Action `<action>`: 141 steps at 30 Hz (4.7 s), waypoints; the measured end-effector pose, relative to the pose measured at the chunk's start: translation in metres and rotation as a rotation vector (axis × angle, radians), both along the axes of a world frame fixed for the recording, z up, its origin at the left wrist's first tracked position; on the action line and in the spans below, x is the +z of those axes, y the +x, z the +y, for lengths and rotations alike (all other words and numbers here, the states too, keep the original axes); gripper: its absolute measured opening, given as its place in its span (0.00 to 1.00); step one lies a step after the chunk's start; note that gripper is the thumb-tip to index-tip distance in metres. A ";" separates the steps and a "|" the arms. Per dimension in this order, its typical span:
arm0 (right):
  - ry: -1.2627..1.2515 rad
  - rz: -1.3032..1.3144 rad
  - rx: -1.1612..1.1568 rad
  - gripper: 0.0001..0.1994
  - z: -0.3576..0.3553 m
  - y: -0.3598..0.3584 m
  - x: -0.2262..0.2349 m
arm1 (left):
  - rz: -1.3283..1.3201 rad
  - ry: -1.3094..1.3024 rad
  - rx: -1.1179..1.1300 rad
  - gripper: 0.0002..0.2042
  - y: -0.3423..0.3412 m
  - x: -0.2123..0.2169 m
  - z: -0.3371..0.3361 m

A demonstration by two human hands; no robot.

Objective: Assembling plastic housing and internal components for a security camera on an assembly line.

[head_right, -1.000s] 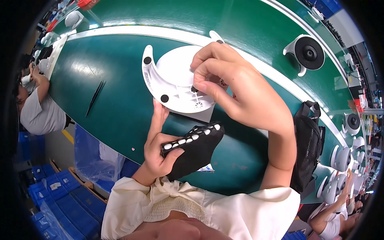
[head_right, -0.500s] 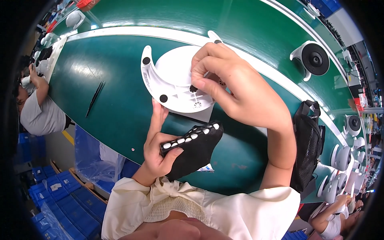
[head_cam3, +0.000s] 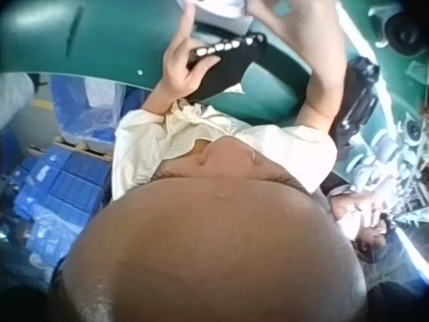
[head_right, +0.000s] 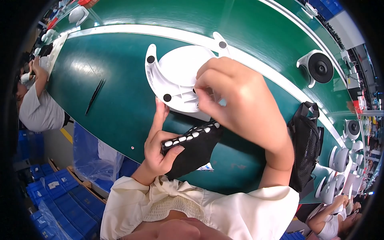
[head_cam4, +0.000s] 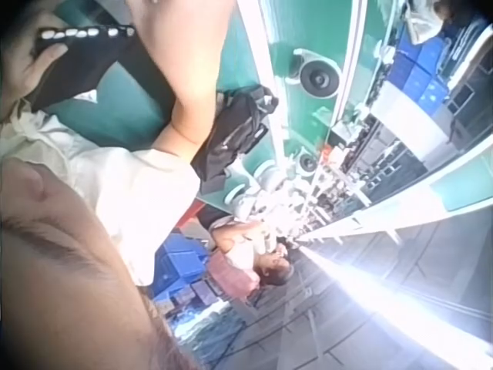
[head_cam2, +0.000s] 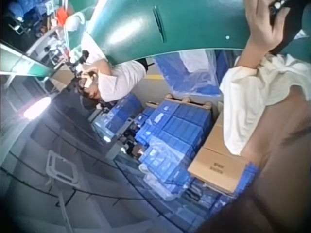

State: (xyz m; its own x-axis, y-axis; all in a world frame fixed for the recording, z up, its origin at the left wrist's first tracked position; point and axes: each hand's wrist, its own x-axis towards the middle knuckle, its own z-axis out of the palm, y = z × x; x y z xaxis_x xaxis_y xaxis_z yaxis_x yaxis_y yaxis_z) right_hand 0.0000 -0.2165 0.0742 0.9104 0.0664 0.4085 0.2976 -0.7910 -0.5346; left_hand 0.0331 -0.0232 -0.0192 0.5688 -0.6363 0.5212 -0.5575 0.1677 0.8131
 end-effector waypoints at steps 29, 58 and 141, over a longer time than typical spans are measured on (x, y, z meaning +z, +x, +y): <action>-0.145 0.056 -0.015 0.14 0.036 -0.024 0.007 | 0.134 -0.094 0.196 0.06 -0.004 0.003 0.013; 0.333 0.203 0.041 0.20 0.015 -0.013 0.012 | 0.488 -0.082 -0.229 0.04 0.008 0.004 0.013; 0.110 0.161 -0.058 0.04 -0.042 -0.013 0.008 | 0.578 -0.127 -0.273 0.13 -0.007 -0.001 -0.004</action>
